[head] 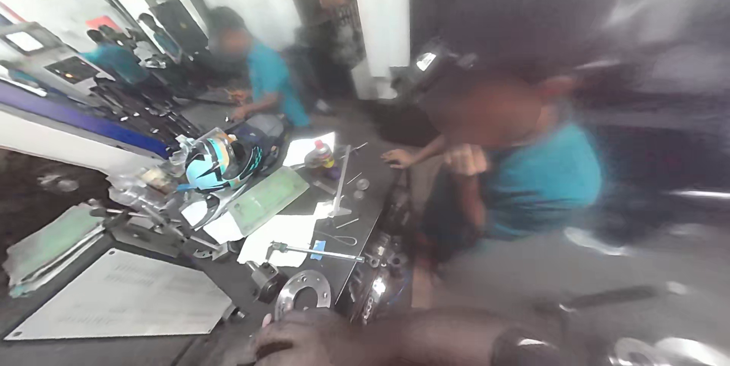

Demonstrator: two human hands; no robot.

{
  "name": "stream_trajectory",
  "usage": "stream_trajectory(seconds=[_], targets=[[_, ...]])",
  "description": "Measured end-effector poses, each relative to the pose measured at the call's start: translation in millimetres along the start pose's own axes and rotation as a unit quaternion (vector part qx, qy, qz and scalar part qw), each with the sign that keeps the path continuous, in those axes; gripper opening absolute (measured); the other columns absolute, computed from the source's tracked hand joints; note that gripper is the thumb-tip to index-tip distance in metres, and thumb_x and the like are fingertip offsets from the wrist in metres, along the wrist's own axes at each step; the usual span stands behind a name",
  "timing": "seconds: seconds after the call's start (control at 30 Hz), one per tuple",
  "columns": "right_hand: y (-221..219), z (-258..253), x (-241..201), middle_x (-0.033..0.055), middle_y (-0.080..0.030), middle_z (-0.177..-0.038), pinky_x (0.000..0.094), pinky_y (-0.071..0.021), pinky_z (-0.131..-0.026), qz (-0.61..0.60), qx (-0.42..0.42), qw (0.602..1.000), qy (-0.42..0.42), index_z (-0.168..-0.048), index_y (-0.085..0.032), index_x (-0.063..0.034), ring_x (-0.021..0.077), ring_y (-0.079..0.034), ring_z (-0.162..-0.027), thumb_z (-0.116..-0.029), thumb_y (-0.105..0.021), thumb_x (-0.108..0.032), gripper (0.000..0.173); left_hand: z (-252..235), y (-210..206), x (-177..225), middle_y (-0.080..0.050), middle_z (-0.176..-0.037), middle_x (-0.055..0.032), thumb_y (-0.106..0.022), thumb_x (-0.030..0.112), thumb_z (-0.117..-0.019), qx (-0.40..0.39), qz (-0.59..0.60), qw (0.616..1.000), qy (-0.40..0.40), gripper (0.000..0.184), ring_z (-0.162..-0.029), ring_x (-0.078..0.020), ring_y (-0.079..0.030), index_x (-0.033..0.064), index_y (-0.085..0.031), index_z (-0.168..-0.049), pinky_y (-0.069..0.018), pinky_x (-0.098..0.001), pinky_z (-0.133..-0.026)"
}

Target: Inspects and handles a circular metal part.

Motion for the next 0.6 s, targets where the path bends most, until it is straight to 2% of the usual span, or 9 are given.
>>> stream_trajectory(seconds=[0.1, 0.17, 0.23, 0.33, 0.4, 0.47, 0.5, 0.57, 0.6], targets=[[-31.5, -7.8, 8.5, 0.0143, -0.065, -0.136, 0.0519, -0.0494, -0.106, 0.090, -0.018, 0.996, 0.015, -0.119, -0.074, -0.0101, 0.0334, -0.061, -0.126, -0.0974, -0.065, -0.044, 0.042, -21.4, -44.5, 20.1, -0.070, -0.112, -0.0067, -0.035, 0.068, -0.0979, 0.166, 0.122, 0.973, 0.102, 0.070, -0.110, -0.0142, -0.066, 0.0066, -0.062, -0.115, -0.0555, -0.0305, -0.091], [-46.2, -13.5, 11.4, 0.0120, -0.060, -0.144, 0.0570, -0.0365, -0.117, 0.100, -0.004, 0.995, -0.007, -0.129, -0.069, -0.0117, 0.0317, -0.051, -0.139, -0.0954, -0.066, -0.049, 0.051, -27.2, -32.5, 28.7, -0.068, -0.116, -0.0055, -0.022, 0.066, -0.1024, 0.177, 0.116, 0.969, 0.129, 0.073, -0.111, -0.0108, -0.064, 0.0044, -0.054, -0.125, -0.0552, -0.0287, -0.090], [-59.9, -19.2, 12.6, 0.0087, -0.055, -0.151, 0.0621, -0.0289, -0.120, 0.127, -0.006, 0.992, 0.009, -0.140, -0.062, -0.0188, 0.0300, -0.044, -0.146, -0.0965, -0.063, -0.051, 0.054, -28.9, -18.1, 36.5, -0.069, -0.107, -0.0018, -0.014, 0.063, -0.1049, 0.187, 0.082, 0.969, 0.141, 0.069, -0.102, -0.0080, -0.066, 0.0086, -0.054, -0.120, -0.0572, -0.0290, -0.084], [-83.0, -27.6, 15.0, 0.0019, -0.056, -0.151, 0.0669, -0.0235, -0.121, 0.175, -0.050, 0.982, 0.046, -0.139, -0.064, -0.0276, 0.0272, -0.044, -0.146, -0.1019, -0.055, -0.049, 0.044, -26.3, 3.9, 50.8, -0.069, -0.106, 0.0042, -0.035, 0.069, -0.0999, 0.130, 0.087, 0.972, 0.174, 0.063, -0.104, -0.0015, -0.065, 0.0135, -0.057, -0.119, -0.0546, -0.0217, -0.088], [-91.9, -35.4, 20.8, 0.0051, -0.066, -0.138, 0.0638, -0.0310, -0.119, 0.172, -0.045, 0.982, 0.060, -0.128, -0.072, -0.0235, 0.0284, -0.055, -0.137, -0.1009, -0.061, -0.041, 0.034, -33.3, 25.6, 55.1, -0.074, -0.097, 0.0012, -0.045, 0.082, -0.0867, 0.136, 0.121, 0.966, 0.185, 0.071, -0.095, -0.0083, -0.070, 0.0166, -0.068, -0.106, -0.0594, -0.0306, -0.081], [-95.4, -41.6, 26.9, 0.0094, -0.070, -0.129, 0.0559, -0.0412, -0.116, 0.168, -0.042, 0.983, 0.066, -0.121, -0.075, -0.0195, 0.0295, -0.061, -0.128, -0.0989, -0.066, -0.031, 0.027, -37.2, 73.3, 46.5, -0.071, -0.118, -0.0044, -0.043, 0.077, -0.0928, -0.034, 0.180, 0.971, 0.154, 0.072, -0.115, -0.0171, -0.066, 0.0150, -0.066, -0.122, -0.0534, -0.0427, -0.100], [-97.3, -42.5, 30.3, 0.0113, -0.071, -0.126, 0.0537, -0.0466, -0.111, 0.168, -0.038, 0.983, 0.066, -0.119, -0.075, -0.0176, 0.0308, -0.064, -0.124, -0.0967, -0.069, -0.027, 0.025, -38.2, 92.4, 44.2, -0.070, -0.124, -0.0043, -0.043, 0.074, -0.0951, -0.106, 0.178, 0.967, 0.150, 0.071, -0.121, -0.0178, -0.063, 0.0151, -0.066, -0.127, -0.0494, -0.0439, -0.106], [-101.8, -41.6, 41.3, 0.0132, -0.071, -0.121, 0.0512, -0.0536, -0.101, 0.170, -0.029, 0.984, 0.048, -0.117, -0.075, -0.0144, 0.0320, -0.067, -0.114, -0.0944, -0.070, -0.027, 0.026, -39.2, 115.5, 53.7, -0.075, -0.114, 0.0071, -0.037, 0.083, -0.0883, -0.132, 0.060, 0.970, 0.197, 0.072, -0.112, -0.0085, -0.069, 0.0277, -0.074, -0.118, -0.0535, -0.0341, -0.102], [-102.0, -39.6, 48.0, 0.0134, -0.071, -0.121, 0.0509, -0.0548, -0.097, 0.177, -0.028, 0.984, 0.025, -0.117, -0.075, -0.0131, 0.0320, -0.068, -0.112, -0.0948, -0.069, -0.028, 0.027, -39.9, 119.9, 56.6, -0.075, -0.114, 0.0039, -0.040, 0.083, -0.0877, -0.147, 0.029, 0.961, 0.233, 0.073, -0.111, -0.0124, -0.069, 0.0262, -0.074, -0.119, -0.0524, -0.0372, -0.103]])
Point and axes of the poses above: each hand's wrist, its own z-axis away from the middle knuckle, its own y-axis out of the back of the hand, x = y × z, the point moved 2 cm from there along -z, towards the middle knuckle
